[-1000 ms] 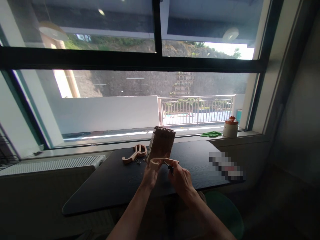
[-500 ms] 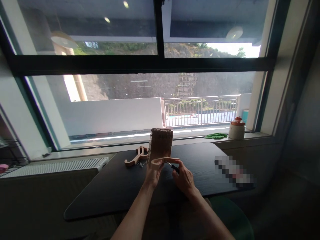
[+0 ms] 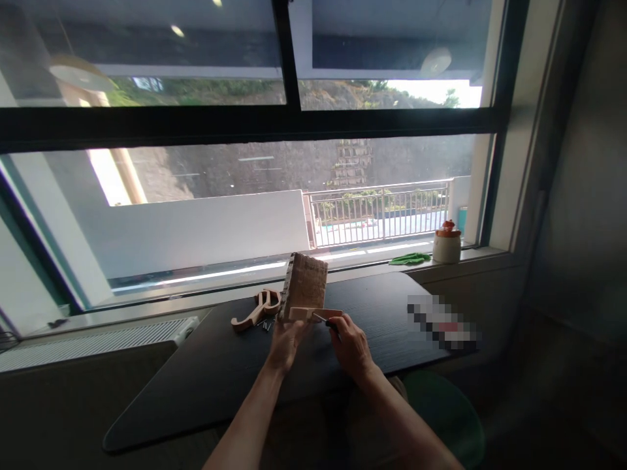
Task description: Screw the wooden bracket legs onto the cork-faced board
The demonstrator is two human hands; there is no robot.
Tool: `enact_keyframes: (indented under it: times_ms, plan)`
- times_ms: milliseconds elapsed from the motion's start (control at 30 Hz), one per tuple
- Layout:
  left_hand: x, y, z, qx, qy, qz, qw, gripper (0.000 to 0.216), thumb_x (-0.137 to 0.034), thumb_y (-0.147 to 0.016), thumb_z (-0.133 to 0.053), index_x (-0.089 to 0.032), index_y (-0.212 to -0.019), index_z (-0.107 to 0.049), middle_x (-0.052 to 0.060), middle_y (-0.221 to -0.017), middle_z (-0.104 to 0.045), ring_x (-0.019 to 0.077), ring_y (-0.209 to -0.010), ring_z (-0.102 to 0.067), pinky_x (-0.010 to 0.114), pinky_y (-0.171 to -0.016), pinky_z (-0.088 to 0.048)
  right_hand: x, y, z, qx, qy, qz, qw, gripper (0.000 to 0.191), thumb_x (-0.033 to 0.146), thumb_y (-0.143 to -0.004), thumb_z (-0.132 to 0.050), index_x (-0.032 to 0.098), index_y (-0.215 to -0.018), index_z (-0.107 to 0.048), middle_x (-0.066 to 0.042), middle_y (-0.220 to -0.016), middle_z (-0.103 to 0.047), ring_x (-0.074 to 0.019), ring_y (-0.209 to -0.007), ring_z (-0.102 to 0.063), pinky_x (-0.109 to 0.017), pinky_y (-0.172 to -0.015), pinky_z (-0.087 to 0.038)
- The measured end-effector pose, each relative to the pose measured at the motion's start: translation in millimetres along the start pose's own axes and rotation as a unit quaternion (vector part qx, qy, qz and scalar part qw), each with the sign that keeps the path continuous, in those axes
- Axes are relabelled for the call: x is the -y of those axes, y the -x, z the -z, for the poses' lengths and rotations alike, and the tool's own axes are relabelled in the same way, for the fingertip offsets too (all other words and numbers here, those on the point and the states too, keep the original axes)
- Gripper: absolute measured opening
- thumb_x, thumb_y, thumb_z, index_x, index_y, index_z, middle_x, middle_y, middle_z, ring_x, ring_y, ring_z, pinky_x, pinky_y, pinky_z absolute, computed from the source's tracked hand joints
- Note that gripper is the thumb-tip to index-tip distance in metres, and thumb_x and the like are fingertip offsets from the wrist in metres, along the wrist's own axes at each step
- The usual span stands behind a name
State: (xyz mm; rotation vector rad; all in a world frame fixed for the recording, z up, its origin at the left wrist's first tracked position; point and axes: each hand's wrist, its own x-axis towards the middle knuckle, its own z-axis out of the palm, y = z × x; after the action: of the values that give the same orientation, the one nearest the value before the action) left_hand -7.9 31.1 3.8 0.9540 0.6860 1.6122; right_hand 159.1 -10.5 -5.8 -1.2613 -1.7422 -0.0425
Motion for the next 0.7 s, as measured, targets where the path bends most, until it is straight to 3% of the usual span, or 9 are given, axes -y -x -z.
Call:
enact_keyframes:
  times_ms: [167,333,467,567,633,700]
  plan:
    - [-13,2,12,0.004,-0.047,0.033,0.998,0.036,-0.014,-0.057,-0.078,-0.019,-0.089,-0.062,0.003,-0.095,-0.068,0.0213,-0.089,-0.066,0.031,-0.077,-0.053,-4,-3,-1,0.010,0.005,-0.006,1.000,0.023,0.015,-0.086,-0.047,0.020,-0.106,-0.057,-0.004,-0.099,-0.062,-0.0152,-0.087,-0.061,-0.023,-0.075,-0.043]
    - [-35,-8,18,0.018,-0.084,0.091,0.992,0.025,-0.031,-0.069,-0.067,-0.020,-0.091,-0.062,0.006,-0.092,-0.068,0.0249,-0.086,-0.066,0.037,-0.071,-0.054,-6,-6,-2,0.027,-0.001,0.002,1.000,0.025,0.014,-0.086,-0.048,0.021,-0.108,-0.056,-0.003,-0.101,-0.062,-0.0148,-0.088,-0.061,-0.022,-0.076,-0.044]
    - [-67,-22,20,0.050,-0.121,0.167,0.977,0.038,-0.050,-0.074,-0.056,-0.018,-0.093,-0.065,0.011,-0.084,-0.069,0.0289,-0.081,-0.067,0.043,-0.065,-0.054,-4,-5,-2,0.044,-0.006,0.018,0.999,0.024,0.015,-0.088,-0.047,0.022,-0.109,-0.057,-0.002,-0.098,-0.061,-0.0142,-0.088,-0.061,-0.021,-0.078,-0.043]
    - [-88,-35,19,0.051,-0.168,0.202,0.963,0.045,-0.056,-0.070,-0.061,-0.013,-0.083,-0.067,0.015,-0.076,-0.068,0.0321,-0.072,-0.066,0.044,-0.058,-0.053,-3,-2,-1,0.060,-0.010,0.034,0.998,0.026,0.016,-0.087,-0.050,0.023,-0.110,-0.058,-0.002,-0.098,-0.061,-0.0136,-0.087,-0.061,-0.021,-0.079,-0.043]
    - [-95,-44,17,0.035,-0.192,0.188,0.963,0.046,-0.056,-0.064,-0.068,-0.011,-0.075,-0.066,0.016,-0.066,-0.067,0.0319,-0.065,-0.065,0.041,-0.053,-0.051,-2,-2,0,0.068,-0.011,0.042,0.997,0.026,0.016,-0.087,-0.051,0.024,-0.111,-0.059,-0.002,-0.098,-0.061,-0.0133,-0.086,-0.060,-0.020,-0.079,-0.043]
    - [-97,-53,12,0.013,-0.190,0.119,0.975,0.043,-0.054,-0.061,-0.071,-0.013,-0.073,-0.065,0.012,-0.063,-0.067,0.0290,-0.065,-0.065,0.035,-0.054,-0.051,-2,-2,0,0.071,-0.011,0.048,0.996,0.026,0.017,-0.088,-0.050,0.024,-0.112,-0.059,-0.002,-0.097,-0.060,-0.0131,-0.085,-0.060,-0.020,-0.077,-0.043]
